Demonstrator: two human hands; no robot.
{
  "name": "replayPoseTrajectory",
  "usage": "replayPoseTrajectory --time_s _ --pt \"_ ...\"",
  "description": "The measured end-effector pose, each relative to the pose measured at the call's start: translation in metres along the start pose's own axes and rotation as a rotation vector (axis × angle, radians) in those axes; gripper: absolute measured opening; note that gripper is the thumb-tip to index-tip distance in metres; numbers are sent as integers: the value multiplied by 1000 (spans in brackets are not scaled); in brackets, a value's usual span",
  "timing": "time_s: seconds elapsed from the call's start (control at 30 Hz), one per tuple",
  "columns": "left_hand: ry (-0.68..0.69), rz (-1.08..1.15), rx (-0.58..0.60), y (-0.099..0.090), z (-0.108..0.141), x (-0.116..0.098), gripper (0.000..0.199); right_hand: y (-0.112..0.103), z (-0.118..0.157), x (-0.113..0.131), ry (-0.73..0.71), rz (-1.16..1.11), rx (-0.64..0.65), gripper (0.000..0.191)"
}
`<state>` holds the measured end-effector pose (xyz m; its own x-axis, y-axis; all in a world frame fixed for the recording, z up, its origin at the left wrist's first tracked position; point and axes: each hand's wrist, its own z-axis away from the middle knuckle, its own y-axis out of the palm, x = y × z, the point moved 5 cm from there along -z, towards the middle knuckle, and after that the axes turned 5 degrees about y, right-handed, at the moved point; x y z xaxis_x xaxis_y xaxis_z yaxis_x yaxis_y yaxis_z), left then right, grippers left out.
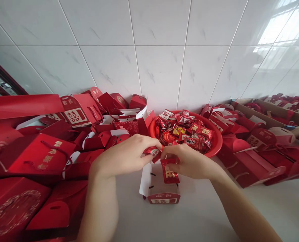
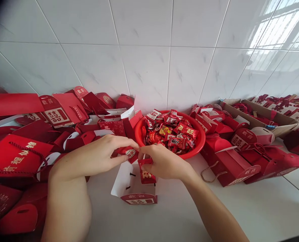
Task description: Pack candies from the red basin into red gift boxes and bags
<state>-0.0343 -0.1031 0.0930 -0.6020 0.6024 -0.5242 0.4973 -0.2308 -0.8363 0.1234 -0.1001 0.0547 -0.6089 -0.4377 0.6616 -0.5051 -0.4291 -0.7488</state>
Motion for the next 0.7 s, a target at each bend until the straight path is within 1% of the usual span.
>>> replayPoseTrajectory --time_s 0.1,0.17,0.23,0.27,0.3,0.4,0.43,0.47,0.57,0.6,0.63,0.7 --pt "9 -16 -63 -7 8 -2 32 6 0 4 -29 -31 112 16" --pt "40 -62 -89 -12 13 -6 31 13 0 6 -46 -60 200 15" --pt "65 -121 -84 -15 19 -11 29 21 -1 7 -49 -39 270 16" --pt "66 -152 -73 -16 21 -13 29 24 -3 7 -44 -4 267 17" --pt "61 -179 -59 -16 23 -15 29 25 -4 6 -30 44 228 17" --pt "48 -235 -21 -17 26 -20 30 21 -8 3 46 204 4 15" --pt "54 -240 -17 -17 26 -22 30 20 -8 3 64 240 -42 15" --pt "57 -243 -11 -17 26 -23 30 20 -8 4 69 265 -48 14" --pt "56 -244 1 -16 26 -22 28 25 -7 5 42 314 40 10" --pt "54 -243 5 -15 25 -22 28 25 -6 5 40 314 44 10" --pt "53 -241 11 -15 24 -21 28 22 -6 4 46 294 21 10" --pt "50 -225 22 -13 22 -21 28 11 -4 2 60 181 -87 11"
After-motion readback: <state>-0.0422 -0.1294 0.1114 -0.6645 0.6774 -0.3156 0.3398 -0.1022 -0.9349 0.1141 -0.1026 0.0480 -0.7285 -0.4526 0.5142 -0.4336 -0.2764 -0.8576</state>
